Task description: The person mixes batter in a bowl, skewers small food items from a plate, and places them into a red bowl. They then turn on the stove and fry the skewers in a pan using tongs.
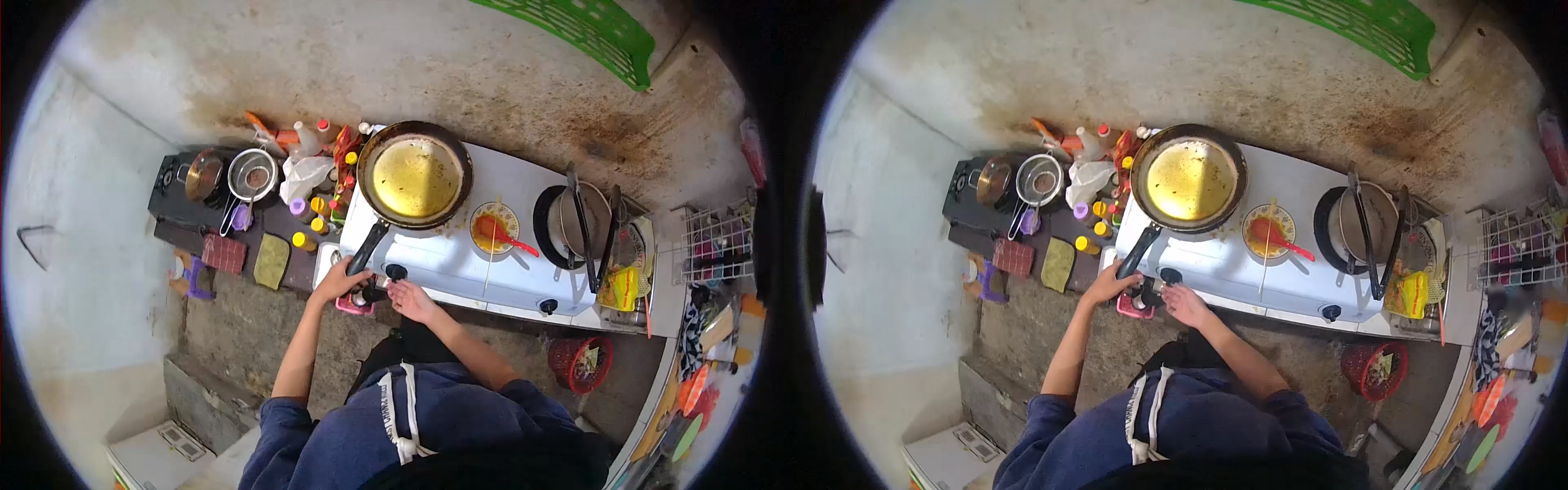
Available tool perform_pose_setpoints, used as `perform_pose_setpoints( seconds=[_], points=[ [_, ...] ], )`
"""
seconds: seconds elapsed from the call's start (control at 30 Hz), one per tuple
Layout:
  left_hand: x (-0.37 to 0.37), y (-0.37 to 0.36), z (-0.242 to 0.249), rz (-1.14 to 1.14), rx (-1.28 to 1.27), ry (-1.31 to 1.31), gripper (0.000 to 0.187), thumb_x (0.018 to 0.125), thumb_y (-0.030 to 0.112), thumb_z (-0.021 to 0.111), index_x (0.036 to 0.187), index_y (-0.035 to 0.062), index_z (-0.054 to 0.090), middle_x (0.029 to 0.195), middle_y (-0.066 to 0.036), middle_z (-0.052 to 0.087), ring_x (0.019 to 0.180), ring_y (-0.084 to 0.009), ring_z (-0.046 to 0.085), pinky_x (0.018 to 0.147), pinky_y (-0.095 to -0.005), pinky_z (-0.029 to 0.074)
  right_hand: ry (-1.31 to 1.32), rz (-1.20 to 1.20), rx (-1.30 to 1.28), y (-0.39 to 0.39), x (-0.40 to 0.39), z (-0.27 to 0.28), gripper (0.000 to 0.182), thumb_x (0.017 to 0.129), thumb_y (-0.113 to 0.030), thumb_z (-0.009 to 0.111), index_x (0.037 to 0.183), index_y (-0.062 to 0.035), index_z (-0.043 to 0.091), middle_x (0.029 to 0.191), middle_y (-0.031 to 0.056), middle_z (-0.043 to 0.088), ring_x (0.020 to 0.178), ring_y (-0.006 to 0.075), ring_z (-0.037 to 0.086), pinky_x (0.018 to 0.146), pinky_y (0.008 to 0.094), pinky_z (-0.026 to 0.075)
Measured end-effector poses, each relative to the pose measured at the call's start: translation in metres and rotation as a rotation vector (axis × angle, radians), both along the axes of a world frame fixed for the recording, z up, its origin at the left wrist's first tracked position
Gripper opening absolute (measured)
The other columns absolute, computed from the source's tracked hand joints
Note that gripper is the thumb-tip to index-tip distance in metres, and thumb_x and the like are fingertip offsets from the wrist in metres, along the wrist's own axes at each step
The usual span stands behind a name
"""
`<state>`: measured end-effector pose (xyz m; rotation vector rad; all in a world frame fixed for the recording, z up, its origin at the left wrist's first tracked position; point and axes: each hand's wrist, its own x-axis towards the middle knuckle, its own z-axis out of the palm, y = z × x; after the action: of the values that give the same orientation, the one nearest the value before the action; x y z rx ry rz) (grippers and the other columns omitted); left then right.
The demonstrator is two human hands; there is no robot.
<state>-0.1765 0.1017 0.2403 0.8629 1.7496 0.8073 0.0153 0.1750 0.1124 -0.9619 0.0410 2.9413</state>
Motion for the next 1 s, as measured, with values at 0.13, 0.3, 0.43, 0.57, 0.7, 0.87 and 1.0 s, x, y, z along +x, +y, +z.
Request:
perform_pose_setpoints(
  seconds=[0.13, 0.3, 0.43, 0.57, 0.7, 0.87, 1.0],
  points=[
    [0.002, 0.000, -0.016, 0.101, 0.031, -0.183, 0.023, 0.078, 0.021, 0.058, 0.088, 0.0017, 0.052, 0.062, -0.001, 0.052, 0.044, -0.0054, 0.047, 0.037, -0.0195, 0.035, 0.145, -0.158, -0.176, -0.010, -0.009, -0.003, 0.022, 0.084, -0.020, 0.043, 0.097, -0.0029, 0.049, 0.090, 0.0038, 0.054, 0.084, 0.0157, 0.051, 0.072, 0.0270, 0.039],
    [0.014, -0.001, -0.016, 0.199, 0.085, -0.079, 0.018, 0.077, 0.018, 0.060, 0.083, 0.0039, 0.052, 0.048, 0.004, 0.043, 0.036, -0.0050, 0.039, 0.033, -0.0200, 0.029, 0.235, -0.280, -0.268, -0.014, -0.017, 0.000, 0.024, 0.084, -0.019, 0.040, 0.099, -0.0020, 0.047, 0.092, 0.0053, 0.053, 0.085, 0.0164, 0.051, 0.072, 0.0285, 0.039],
    [0.023, -0.001, 0.000, 0.227, 0.125, -0.100, 0.021, 0.076, 0.021, 0.061, 0.081, 0.0025, 0.052, 0.047, 0.002, 0.044, 0.037, -0.0060, 0.041, 0.034, -0.0221, 0.030, 0.249, -0.557, -0.338, -0.022, -0.030, 0.011, 0.023, 0.085, -0.015, 0.037, 0.102, -0.0008, 0.046, 0.094, 0.0067, 0.054, 0.085, 0.0175, 0.053, 0.072, 0.0290, 0.039],
    [0.016, -0.016, 0.020, 0.235, 0.129, -0.163, 0.020, 0.077, 0.020, 0.060, 0.085, 0.0030, 0.052, 0.049, 0.003, 0.045, 0.037, -0.0048, 0.040, 0.034, -0.0206, 0.030, 0.200, -0.709, -0.364, -0.026, -0.039, 0.010, 0.022, 0.085, -0.012, 0.038, 0.102, 0.0002, 0.046, 0.093, 0.0080, 0.055, 0.083, 0.0187, 0.054, 0.070, 0.0284, 0.039],
    [-0.003, -0.036, 0.047, 0.248, 0.165, -0.243, 0.018, 0.079, 0.018, 0.059, 0.086, 0.0028, 0.051, 0.053, 0.003, 0.046, 0.038, -0.0037, 0.039, 0.034, -0.0192, 0.030, 0.285, -0.767, -0.316, -0.028, -0.041, -0.008, 0.018, 0.085, -0.008, 0.040, 0.100, 0.0012, 0.042, 0.092, 0.0108, 0.054, 0.082, 0.0194, 0.055, 0.069, 0.0303, 0.042],
    [-0.033, -0.058, 0.059, 0.246, 0.243, -0.161, 0.019, 0.079, 0.018, 0.057, 0.088, 0.0040, 0.048, 0.048, 0.004, 0.041, 0.035, -0.0043, 0.037, 0.032, -0.0195, 0.029, 0.099, -0.759, -0.438, -0.025, -0.040, -0.005, 0.018, 0.084, -0.004, 0.043, 0.099, 0.0035, 0.037, 0.093, 0.0138, 0.049, 0.081, 0.0222, 0.054, 0.075, 0.0329, 0.046],
    [-0.054, -0.069, 0.078, 0.265, 0.238, -0.098, 0.020, 0.079, 0.019, 0.057, 0.086, 0.0030, 0.048, 0.047, 0.003, 0.040, 0.034, -0.0048, 0.037, 0.032, -0.0203, 0.029, -0.049, -0.714, -0.341, -0.019, -0.045, 0.000, 0.018, 0.085, -0.005, 0.042, 0.100, 0.0040, 0.037, 0.092, 0.0135, 0.050, 0.081, 0.0218, 0.054, 0.073, 0.0332, 0.047]
  ],
)
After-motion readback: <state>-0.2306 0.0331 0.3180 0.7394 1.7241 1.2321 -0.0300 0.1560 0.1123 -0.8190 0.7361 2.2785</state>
